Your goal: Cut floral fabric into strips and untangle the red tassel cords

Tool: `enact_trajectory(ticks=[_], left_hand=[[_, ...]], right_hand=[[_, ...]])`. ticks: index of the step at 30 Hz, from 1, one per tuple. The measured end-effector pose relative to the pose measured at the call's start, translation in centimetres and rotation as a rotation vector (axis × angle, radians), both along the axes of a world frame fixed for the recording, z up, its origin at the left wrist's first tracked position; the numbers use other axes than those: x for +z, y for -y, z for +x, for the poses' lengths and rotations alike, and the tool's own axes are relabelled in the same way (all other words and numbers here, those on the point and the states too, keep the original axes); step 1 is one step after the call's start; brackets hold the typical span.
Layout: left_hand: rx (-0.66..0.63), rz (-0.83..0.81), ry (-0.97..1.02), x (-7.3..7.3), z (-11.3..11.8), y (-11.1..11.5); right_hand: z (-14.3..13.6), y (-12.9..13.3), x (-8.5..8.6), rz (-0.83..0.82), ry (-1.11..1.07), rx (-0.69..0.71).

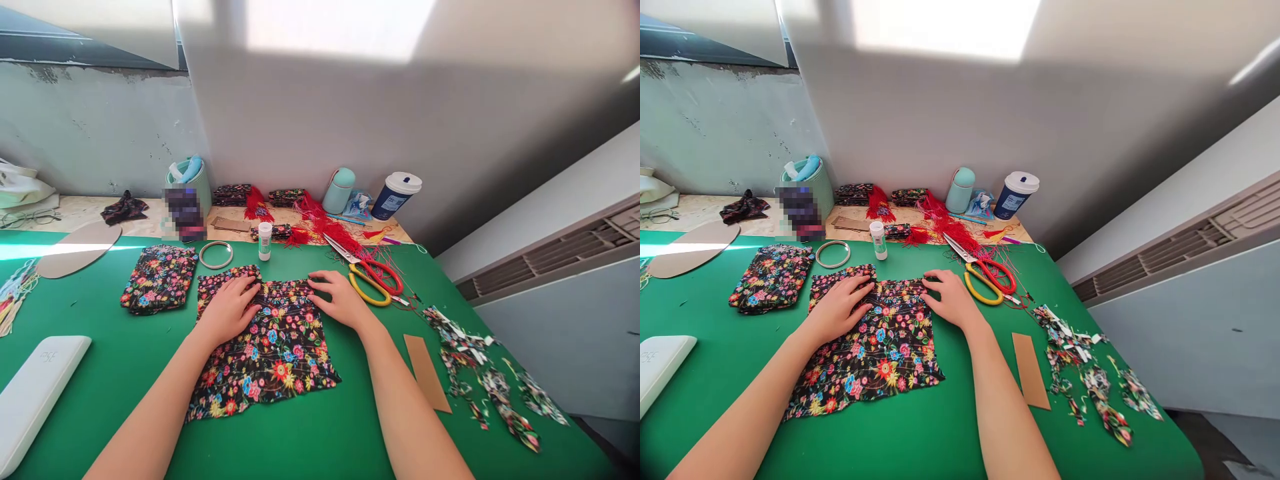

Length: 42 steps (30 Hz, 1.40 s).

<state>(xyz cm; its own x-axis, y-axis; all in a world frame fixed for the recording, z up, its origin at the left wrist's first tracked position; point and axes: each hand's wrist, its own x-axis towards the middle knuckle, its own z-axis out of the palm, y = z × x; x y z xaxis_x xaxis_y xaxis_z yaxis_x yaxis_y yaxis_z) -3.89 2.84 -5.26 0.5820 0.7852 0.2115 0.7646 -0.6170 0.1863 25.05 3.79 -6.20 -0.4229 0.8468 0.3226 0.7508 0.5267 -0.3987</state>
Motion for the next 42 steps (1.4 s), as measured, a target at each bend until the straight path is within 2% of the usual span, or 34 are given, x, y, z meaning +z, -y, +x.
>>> enact_trajectory(ticks=[6, 10, 13, 16, 19, 21, 27, 35, 42], left_hand=[[-0.044, 0.002, -0.002, -0.5, -0.6, -0.5], [-0.072, 0.037, 0.024, -0.1, 0.0, -0.2], [-0.119, 0.063, 0.049, 0.7, 1.9, 1.1], [-0.197, 0.036, 0.025, 1.1, 4.8, 2.9], [-0.305, 0.002, -0.021, 0.8, 7.1, 4.3], [-0.381, -0.022, -0.055, 0.4, 7.7, 4.8], [-0.420, -0.069, -0.061, -0.5, 6.7, 5.7], [-0.376, -0.136, -0.004, -0.2, 6.5, 6.6], [-0.343, -0.036, 0.016, -0.2, 5.9, 5.6]], right_hand=[[-0.6, 0.2, 0.4, 0.011, 0.011, -0.036], [-1.2, 0.2, 0.6, 0.023, 0.005, -0.062], [-1.5, 0.3, 0.7, 0.026, 0.012, -0.082], [-1.9, 0.4, 0.8, 0.022, 0.016, -0.106], [-2.0, 0.4, 0.7, 0.018, 0.020, -0.123], [-2.1, 0.4, 0.7, 0.015, 0.019, -0.129], [-2.0, 1.4, 0.7, -0.014, -0.011, -0.120], [-1.4, 3.0, 0.7, -0.061, -0.030, -0.091], [-1.1, 2.7, 0.6, -0.075, -0.035, -0.105]])
